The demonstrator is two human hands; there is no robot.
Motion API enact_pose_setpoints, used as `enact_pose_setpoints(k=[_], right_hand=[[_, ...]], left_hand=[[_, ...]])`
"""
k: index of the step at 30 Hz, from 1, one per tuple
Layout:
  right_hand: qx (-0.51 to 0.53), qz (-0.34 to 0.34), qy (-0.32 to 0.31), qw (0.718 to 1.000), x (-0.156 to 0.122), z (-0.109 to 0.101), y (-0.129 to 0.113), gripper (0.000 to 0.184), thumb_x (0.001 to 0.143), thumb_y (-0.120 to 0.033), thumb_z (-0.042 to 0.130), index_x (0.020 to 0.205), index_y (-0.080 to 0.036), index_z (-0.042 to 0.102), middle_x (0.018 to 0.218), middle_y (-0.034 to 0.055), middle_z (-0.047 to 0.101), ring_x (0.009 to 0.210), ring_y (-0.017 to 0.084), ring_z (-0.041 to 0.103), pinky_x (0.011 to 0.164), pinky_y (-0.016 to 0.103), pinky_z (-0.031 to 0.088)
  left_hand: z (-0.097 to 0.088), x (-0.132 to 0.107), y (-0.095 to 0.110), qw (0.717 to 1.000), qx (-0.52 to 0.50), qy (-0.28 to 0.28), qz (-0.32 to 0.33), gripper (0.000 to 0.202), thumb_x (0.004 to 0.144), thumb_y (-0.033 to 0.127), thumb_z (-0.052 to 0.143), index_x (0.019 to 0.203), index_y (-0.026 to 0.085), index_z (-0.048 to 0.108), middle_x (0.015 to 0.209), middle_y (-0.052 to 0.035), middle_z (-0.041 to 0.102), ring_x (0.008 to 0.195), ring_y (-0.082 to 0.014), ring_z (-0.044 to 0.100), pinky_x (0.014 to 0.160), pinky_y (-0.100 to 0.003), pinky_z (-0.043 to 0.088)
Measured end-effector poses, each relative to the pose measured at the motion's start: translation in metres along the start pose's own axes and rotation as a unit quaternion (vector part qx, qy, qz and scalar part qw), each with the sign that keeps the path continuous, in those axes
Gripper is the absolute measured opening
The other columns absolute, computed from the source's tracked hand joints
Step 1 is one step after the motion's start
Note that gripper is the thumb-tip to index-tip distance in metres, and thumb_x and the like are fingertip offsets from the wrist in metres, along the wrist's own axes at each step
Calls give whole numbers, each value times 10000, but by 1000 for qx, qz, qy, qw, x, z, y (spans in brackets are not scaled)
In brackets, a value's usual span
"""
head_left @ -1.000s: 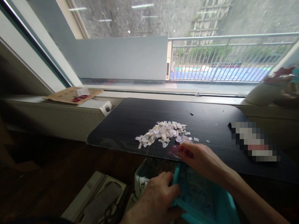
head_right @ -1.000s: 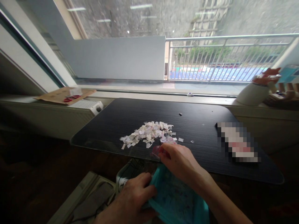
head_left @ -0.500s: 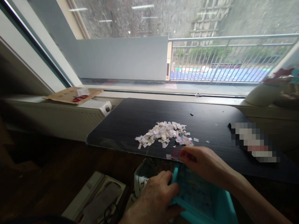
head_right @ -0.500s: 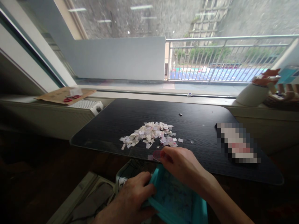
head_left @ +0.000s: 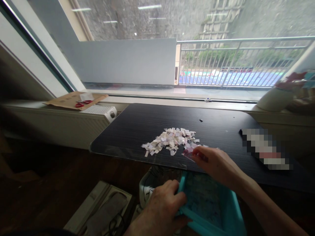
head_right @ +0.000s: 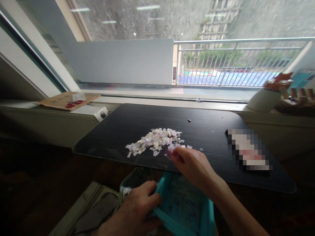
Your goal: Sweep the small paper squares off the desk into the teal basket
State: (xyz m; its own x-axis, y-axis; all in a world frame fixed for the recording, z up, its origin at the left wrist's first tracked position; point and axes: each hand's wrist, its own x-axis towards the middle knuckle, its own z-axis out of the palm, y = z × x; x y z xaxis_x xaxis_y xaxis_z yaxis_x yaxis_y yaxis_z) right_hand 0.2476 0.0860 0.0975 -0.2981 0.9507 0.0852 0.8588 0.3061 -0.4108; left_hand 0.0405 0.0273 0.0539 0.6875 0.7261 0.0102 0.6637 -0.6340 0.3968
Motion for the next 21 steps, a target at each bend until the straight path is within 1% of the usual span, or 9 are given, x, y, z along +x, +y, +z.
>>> enact_pose_setpoints(k=[2, 4, 9, 10, 14, 19, 21], right_hand=[[-21, 4, 15, 1000, 7, -1, 8, 244, 884, -358, 444, 855, -209, 635, 675, 4, 627, 551, 114, 501, 526, 223, 304], [-23, -10, 8, 1000, 10, -3, 13, 226, 874, -348, 463, 848, -214, 643, 685, 3, 632, 555, 110, 499, 527, 221, 300], [-4, -47, -67, 997, 0, -12, 16, 224, 863, -330, 487, 770, -205, 648, 609, -16, 590, 538, 105, 477, 509, 213, 287], [-2, -46, -68, 997, -1, -12, 17, 222, 863, -326, 486, 773, -203, 648, 607, -18, 586, 538, 104, 473, 510, 213, 287], [-5, -35, -38, 999, -5, -10, 19, 217, 867, -322, 483, 780, -191, 633, 637, -17, 577, 556, 102, 464, 526, 214, 298], [35, -65, -80, 994, -20, -7, 18, 189, 867, -289, 483, 770, -191, 613, 640, -28, 559, 571, 93, 469, 539, 202, 315], [44, -60, -68, 995, -26, -8, 18, 192, 871, -286, 478, 773, -188, 610, 663, -21, 571, 585, 95, 473, 554, 202, 328]], left_hand=[[2, -1, -2, 1000, -3, 6, 0, 223, 732, 278, 741, 807, 202, 546, 880, -15, 489, 831, -210, 495, 620, -265, 380], [4, -4, -5, 1000, -9, 13, -1, 210, 729, 262, 728, 781, 201, 534, 866, -13, 484, 826, -210, 493, 611, -262, 374], [5, -16, -14, 998, -34, 39, -27, 241, 690, 162, 730, 744, 195, 497, 857, -7, 481, 822, -204, 492, 612, -264, 350], [5, -19, -16, 998, -37, 47, -34, 244, 682, 136, 720, 742, 195, 492, 852, -4, 479, 818, -200, 491, 617, -265, 347], [4, -29, -22, 995, -44, 80, -51, 225, 659, 65, 640, 732, 200, 476, 839, 7, 468, 804, -193, 488, 623, -267, 338], [6, -35, -27, 992, -43, 100, -61, 221, 643, 50, 615, 738, 200, 483, 819, 11, 460, 779, -191, 489, 624, -271, 329], [6, -35, -27, 992, -43, 104, -58, 215, 651, 53, 611, 746, 200, 487, 821, 12, 460, 774, -189, 490, 626, -271, 332]])
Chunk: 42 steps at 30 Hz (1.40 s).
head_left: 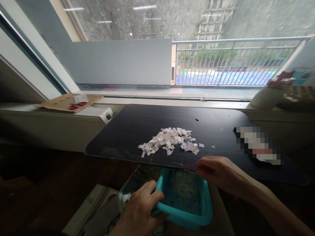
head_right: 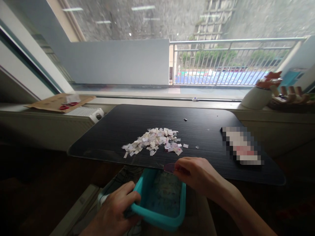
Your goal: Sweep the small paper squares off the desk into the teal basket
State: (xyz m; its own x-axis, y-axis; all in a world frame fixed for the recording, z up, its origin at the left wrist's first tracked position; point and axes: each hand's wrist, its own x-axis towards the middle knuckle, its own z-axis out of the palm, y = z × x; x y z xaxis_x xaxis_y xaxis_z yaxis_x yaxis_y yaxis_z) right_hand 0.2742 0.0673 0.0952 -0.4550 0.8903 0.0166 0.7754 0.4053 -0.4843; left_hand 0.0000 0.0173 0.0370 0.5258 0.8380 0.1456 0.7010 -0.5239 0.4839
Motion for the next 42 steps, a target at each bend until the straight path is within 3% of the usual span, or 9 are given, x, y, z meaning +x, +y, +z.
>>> enact_pose_setpoints(k=[6, 12, 19, 33, 42], right_hand=[[4, 41, 9, 999, -8, -6, 8, 188, 859, -335, 498, 780, -210, 615, 621, -33, 574, 548, 100, 472, 512, 202, 314], [-51, 129, 118, 983, 1, -11, 34, 255, 859, -436, 482, 807, -217, 603, 635, -13, 612, 549, 123, 507, 515, 224, 316], [-19, 113, 69, 991, -6, -11, 29, 222, 855, -395, 490, 789, -216, 602, 633, -13, 609, 556, 117, 501, 508, 225, 301], [7, 134, 32, 990, -23, -18, 19, 224, 848, -369, 492, 719, -209, 582, 588, -35, 563, 538, 104, 467, 483, 222, 275], [25, 152, 74, 985, -14, -12, 31, 262, 843, -415, 490, 739, -205, 607, 594, -29, 566, 538, 106, 468, 492, 219, 300]], left_hand=[[3, 0, -2, 1000, 21, 4, 14, 199, 649, 82, 612, 752, 207, 496, 821, 13, 471, 758, -186, 499, 602, -255, 351], [13, 2, -7, 998, 39, 18, 52, 187, 681, 175, 682, 746, 210, 510, 807, 9, 472, 739, -186, 512, 580, -249, 360], [14, 2, -5, 998, 47, -5, 41, 204, 693, 174, 698, 759, 213, 510, 822, 8, 474, 763, -190, 518, 593, -246, 362], [20, 3, -7, 996, 45, 13, 77, 236, 680, 205, 734, 749, 204, 509, 801, 4, 467, 712, -186, 513, 564, -255, 351], [19, 4, -4, 996, 41, 7, 78, 245, 678, 206, 738, 741, 201, 501, 805, -1, 468, 725, -193, 511, 564, -256, 347]])
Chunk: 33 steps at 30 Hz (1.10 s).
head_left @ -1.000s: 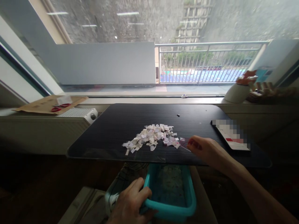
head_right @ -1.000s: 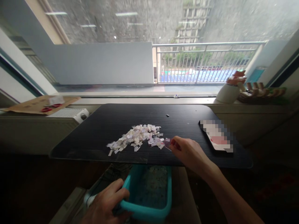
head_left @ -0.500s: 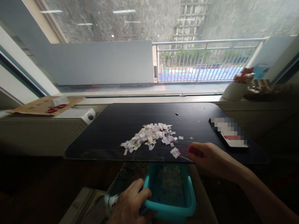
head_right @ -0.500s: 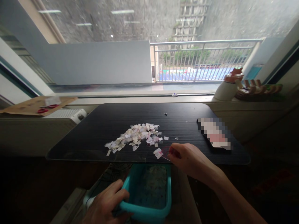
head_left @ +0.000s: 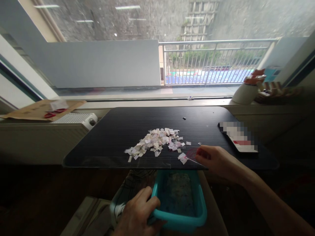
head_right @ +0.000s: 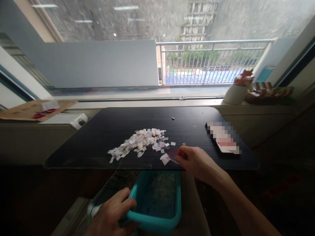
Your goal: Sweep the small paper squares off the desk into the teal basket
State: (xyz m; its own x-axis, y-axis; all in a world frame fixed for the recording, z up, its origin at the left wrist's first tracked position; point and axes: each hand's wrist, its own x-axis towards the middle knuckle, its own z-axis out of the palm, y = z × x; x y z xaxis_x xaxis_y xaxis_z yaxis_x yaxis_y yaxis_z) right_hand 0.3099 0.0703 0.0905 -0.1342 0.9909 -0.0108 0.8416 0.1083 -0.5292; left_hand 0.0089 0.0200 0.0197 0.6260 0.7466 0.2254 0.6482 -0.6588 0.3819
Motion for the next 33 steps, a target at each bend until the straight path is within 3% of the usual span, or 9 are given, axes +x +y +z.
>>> enact_pose_setpoints(k=[7, 13, 21, 27, 33], right_hand=[[9, 19, 9, 1000, -3, -3, 5, 325, 849, -471, 476, 726, -198, 601, 590, -27, 561, 540, 106, 470, 488, 218, 311], [61, 27, -32, 997, -9, -4, 7, 334, 849, -461, 474, 753, -182, 630, 577, -29, 549, 520, 97, 455, 459, 207, 306], [113, 6, -27, 993, 7, 9, -3, 304, 821, -440, 512, 799, -167, 643, 626, -10, 598, 532, 103, 490, 471, 205, 340], [49, 28, -15, 998, -4, -4, 9, 320, 845, -452, 483, 761, -177, 624, 592, -23, 558, 524, 102, 471, 459, 207, 318], [46, 9, -16, 999, -9, 0, 1, 320, 853, -436, 472, 744, -175, 623, 594, -25, 562, 537, 99, 460, 479, 208, 312]], left_hand=[[4, 0, -1, 1000, -7, -14, -10, 231, 680, 190, 723, 739, 204, 500, 805, 5, 463, 731, -187, 505, 570, -251, 342], [2, 1, 2, 1000, -8, -12, -11, 193, 716, 223, 684, 737, 211, 492, 807, 10, 468, 734, -179, 501, 567, -239, 349], [1, 2, 6, 1000, -8, -22, -9, 191, 687, 178, 684, 741, 207, 503, 814, 0, 477, 741, -190, 508, 562, -248, 349], [0, 3, 7, 999, -15, -29, -13, 211, 679, 168, 715, 735, 196, 514, 809, -7, 477, 740, -197, 510, 568, -256, 347], [0, 6, 9, 999, -16, -48, -17, 224, 677, 172, 730, 735, 193, 515, 817, -11, 477, 754, -204, 505, 579, -260, 348]])
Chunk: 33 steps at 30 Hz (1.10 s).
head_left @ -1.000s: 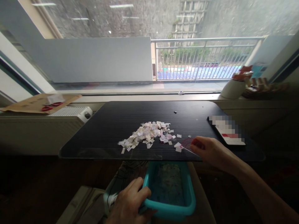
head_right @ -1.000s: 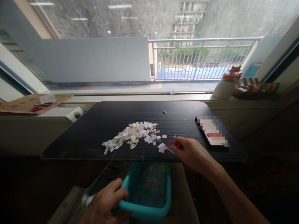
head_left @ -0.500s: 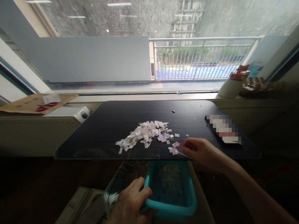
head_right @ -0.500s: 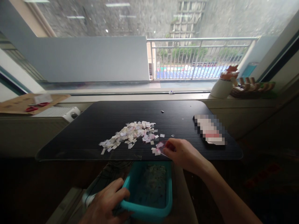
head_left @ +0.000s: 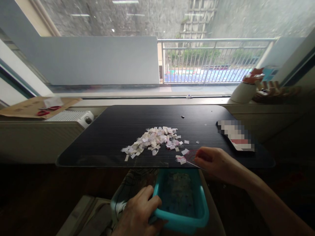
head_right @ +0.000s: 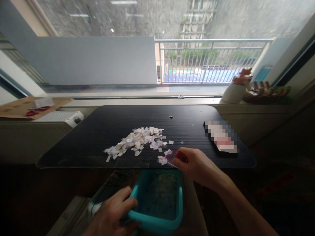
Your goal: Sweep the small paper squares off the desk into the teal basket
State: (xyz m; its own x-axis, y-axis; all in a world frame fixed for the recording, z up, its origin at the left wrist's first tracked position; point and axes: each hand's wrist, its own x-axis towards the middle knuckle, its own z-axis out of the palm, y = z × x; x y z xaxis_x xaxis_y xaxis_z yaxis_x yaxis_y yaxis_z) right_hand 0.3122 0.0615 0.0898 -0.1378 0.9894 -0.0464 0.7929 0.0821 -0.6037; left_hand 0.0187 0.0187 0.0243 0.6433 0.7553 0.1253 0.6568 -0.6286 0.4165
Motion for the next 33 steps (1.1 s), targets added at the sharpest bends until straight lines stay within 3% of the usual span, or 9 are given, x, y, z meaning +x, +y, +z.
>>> enact_pose_setpoints(k=[5, 13, 24, 28, 30, 33], right_hand=[[-24, 8, 32, 999, 1, 0, -2, 328, 844, -444, 476, 712, -178, 614, 587, -16, 563, 538, 107, 463, 482, 223, 304], [-24, -42, 1, 999, 12, 16, -27, 259, 849, -397, 478, 725, -198, 591, 612, -18, 576, 561, 112, 475, 494, 214, 290], [-63, -36, 15, 997, 6, 9, -23, 279, 864, -414, 469, 701, -213, 575, 584, -33, 581, 528, 108, 479, 496, 226, 281], [-89, -32, 21, 995, 8, 9, -26, 255, 849, -397, 483, 709, -210, 585, 594, -17, 589, 529, 119, 481, 490, 234, 273], [-88, -27, 28, 995, 8, 9, -25, 265, 852, -409, 477, 704, -212, 573, 578, -20, 576, 521, 119, 473, 485, 234, 269], [-76, -47, 14, 996, 8, 10, -26, 249, 863, -388, 469, 701, -217, 550, 579, -34, 562, 526, 110, 464, 487, 229, 265]], left_hand=[[-1, -1, 0, 1000, 0, 1, -2, 209, 679, 172, 710, 739, 198, 512, 815, -3, 477, 753, -197, 502, 583, -258, 347], [1, 3, 2, 1000, -10, 4, -1, 197, 661, 137, 678, 741, 199, 509, 824, -5, 472, 771, -201, 497, 584, -258, 338], [-2, 4, 7, 1000, -15, -12, -21, 216, 668, 132, 698, 738, 201, 506, 854, -9, 486, 800, -202, 496, 606, -257, 350], [16, 6, 10, 999, 15, -11, 45, 248, 645, 223, 730, 731, 210, 498, 828, -9, 479, 751, -200, 486, 534, -242, 326], [28, 8, 14, 994, 41, 19, 102, 297, 619, 273, 766, 698, 208, 487, 768, 1, 459, 668, -181, 466, 497, -244, 301], [40, 12, 26, 985, 97, 23, 138, 256, 662, 214, 765, 686, 209, 510, 706, 10, 431, 607, -162, 437, 455, -237, 253]])
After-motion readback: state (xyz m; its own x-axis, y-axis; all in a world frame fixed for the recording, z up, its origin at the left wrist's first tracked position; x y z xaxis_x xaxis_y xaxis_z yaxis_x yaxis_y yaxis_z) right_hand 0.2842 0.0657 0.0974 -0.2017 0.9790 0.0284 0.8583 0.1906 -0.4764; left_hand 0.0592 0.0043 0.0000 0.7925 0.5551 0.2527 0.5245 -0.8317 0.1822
